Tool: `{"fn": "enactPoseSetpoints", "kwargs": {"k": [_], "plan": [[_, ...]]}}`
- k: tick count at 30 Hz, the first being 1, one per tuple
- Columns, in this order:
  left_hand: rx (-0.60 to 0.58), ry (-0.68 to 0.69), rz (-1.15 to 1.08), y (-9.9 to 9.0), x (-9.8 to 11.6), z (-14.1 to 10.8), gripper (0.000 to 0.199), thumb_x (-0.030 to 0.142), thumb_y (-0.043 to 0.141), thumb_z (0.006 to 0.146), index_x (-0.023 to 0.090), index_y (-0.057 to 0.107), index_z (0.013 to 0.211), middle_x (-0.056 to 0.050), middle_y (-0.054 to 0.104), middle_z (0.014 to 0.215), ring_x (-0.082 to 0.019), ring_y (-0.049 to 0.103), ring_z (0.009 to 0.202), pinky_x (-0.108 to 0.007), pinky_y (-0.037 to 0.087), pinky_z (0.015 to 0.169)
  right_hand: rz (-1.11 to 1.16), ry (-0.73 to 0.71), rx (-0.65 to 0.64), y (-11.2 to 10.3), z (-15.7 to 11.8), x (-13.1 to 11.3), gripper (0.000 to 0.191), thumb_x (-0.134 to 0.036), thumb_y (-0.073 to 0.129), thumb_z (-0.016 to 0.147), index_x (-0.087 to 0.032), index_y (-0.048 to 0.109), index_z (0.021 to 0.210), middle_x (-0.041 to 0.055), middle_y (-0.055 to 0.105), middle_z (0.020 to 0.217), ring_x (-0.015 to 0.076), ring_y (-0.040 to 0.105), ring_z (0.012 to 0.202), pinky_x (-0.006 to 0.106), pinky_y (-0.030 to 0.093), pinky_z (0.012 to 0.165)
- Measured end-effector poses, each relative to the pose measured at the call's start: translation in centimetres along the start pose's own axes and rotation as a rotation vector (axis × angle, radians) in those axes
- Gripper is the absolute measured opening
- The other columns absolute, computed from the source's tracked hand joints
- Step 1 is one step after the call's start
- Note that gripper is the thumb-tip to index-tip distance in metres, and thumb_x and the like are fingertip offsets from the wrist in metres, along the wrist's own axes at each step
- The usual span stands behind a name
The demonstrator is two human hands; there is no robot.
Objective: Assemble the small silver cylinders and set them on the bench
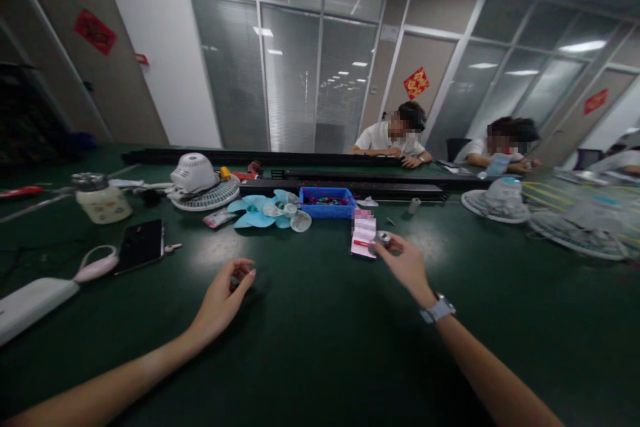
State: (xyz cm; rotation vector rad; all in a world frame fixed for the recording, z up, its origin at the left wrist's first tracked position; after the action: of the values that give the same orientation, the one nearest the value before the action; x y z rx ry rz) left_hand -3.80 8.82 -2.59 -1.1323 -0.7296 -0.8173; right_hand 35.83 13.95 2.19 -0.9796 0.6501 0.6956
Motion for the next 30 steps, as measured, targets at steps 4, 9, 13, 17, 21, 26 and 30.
{"fn": "enactPoseSetpoints", "kwargs": {"k": [4, 9, 13, 17, 21, 26, 30], "plan": [[-0.068, 0.088, -0.022, -0.2, 1.5, -0.7, 0.036, 0.046, 0.054, 0.091, 0.022, 0.056, 0.118, -0.005, 0.059, 0.104, -0.022, 0.057, 0.094, -0.035, 0.047, 0.077, 0.179, -0.159, -0.493, 7.7, -5.7, -8.9, 0.047, -0.049, 0.071, 0.077, -0.021, 0.07, 0.114, 0.0058, 0.074, 0.106, 0.0234, 0.069, 0.097, 0.039, 0.054, 0.089], [-0.254, 0.294, -0.039, 0.1, 3.3, -1.8, 0.033, 0.04, 0.059, 0.091, 0.03, 0.061, 0.123, -0.005, 0.057, 0.111, -0.021, 0.053, 0.106, -0.037, 0.045, 0.091, 0.291, -0.265, -0.724, 12.5, -9.4, -13.0, 0.039, -0.045, 0.074, 0.077, -0.023, 0.071, 0.11, 0.0023, 0.073, 0.108, 0.0204, 0.067, 0.098, 0.033, 0.051, 0.089], [-0.332, 0.348, -0.047, 0.5, 4.0, -1.7, 0.026, 0.039, 0.059, 0.092, 0.034, 0.068, 0.116, -0.004, 0.057, 0.112, -0.021, 0.05, 0.11, -0.037, 0.042, 0.096, 0.309, -0.241, -0.744, 13.4, -9.8, -12.6, 0.037, -0.042, 0.071, 0.081, -0.023, 0.069, 0.113, 0.0025, 0.073, 0.105, 0.019, 0.066, 0.092, 0.031, 0.051, 0.081], [-0.327, 0.334, -0.026, 0.7, 4.9, -1.2, 0.019, 0.039, 0.063, 0.09, 0.032, 0.074, 0.103, -0.004, 0.061, 0.104, -0.022, 0.052, 0.104, -0.036, 0.043, 0.09, 0.326, -0.229, -0.746, 13.7, -9.8, -12.2, 0.038, -0.042, 0.073, 0.08, -0.023, 0.069, 0.113, 0.002, 0.072, 0.105, 0.0185, 0.066, 0.091, 0.031, 0.051, 0.079], [-0.164, 0.281, -0.051, -0.3, 5.3, -0.7, 0.019, 0.038, 0.061, 0.091, 0.027, 0.075, 0.099, -0.003, 0.066, 0.095, -0.021, 0.054, 0.097, -0.035, 0.043, 0.085, 0.288, -0.21, -0.743, 14.0, -10.0, -11.9, 0.038, -0.043, 0.073, 0.079, -0.023, 0.069, 0.111, 0.0019, 0.072, 0.104, 0.0191, 0.066, 0.091, 0.032, 0.052, 0.081], [-0.001, 0.172, 0.084, -1.9, 2.8, -0.5, 0.02, 0.039, 0.063, 0.089, 0.029, 0.077, 0.1, -0.003, 0.067, 0.083, -0.022, 0.055, 0.088, -0.035, 0.04, 0.081, 0.235, -0.185, -0.738, 14.4, -9.9, -11.3, 0.043, -0.044, 0.072, 0.079, -0.026, 0.066, 0.118, 0.0018, 0.071, 0.113, 0.0204, 0.065, 0.1, 0.035, 0.051, 0.088], [0.003, 0.122, 0.218, -2.1, 1.3, -0.4, 0.02, 0.041, 0.065, 0.088, 0.032, 0.077, 0.1, -0.003, 0.064, 0.08, -0.022, 0.053, 0.086, -0.036, 0.039, 0.08, 0.234, -0.197, -0.754, 14.3, -10.0, -11.4, 0.042, -0.043, 0.071, 0.08, -0.026, 0.066, 0.118, 0.0015, 0.071, 0.113, 0.0197, 0.066, 0.1, 0.034, 0.052, 0.089]]}}
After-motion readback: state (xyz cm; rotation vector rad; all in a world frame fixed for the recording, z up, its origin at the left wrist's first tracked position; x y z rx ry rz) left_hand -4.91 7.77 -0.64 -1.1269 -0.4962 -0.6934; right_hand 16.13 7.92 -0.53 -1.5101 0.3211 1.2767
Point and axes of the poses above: each hand's wrist, its own z-axis towards the middle knuckle, its own y-axis out of the palm, x = y × z, the point moved 4 cm from there along z, towards the middle knuckle
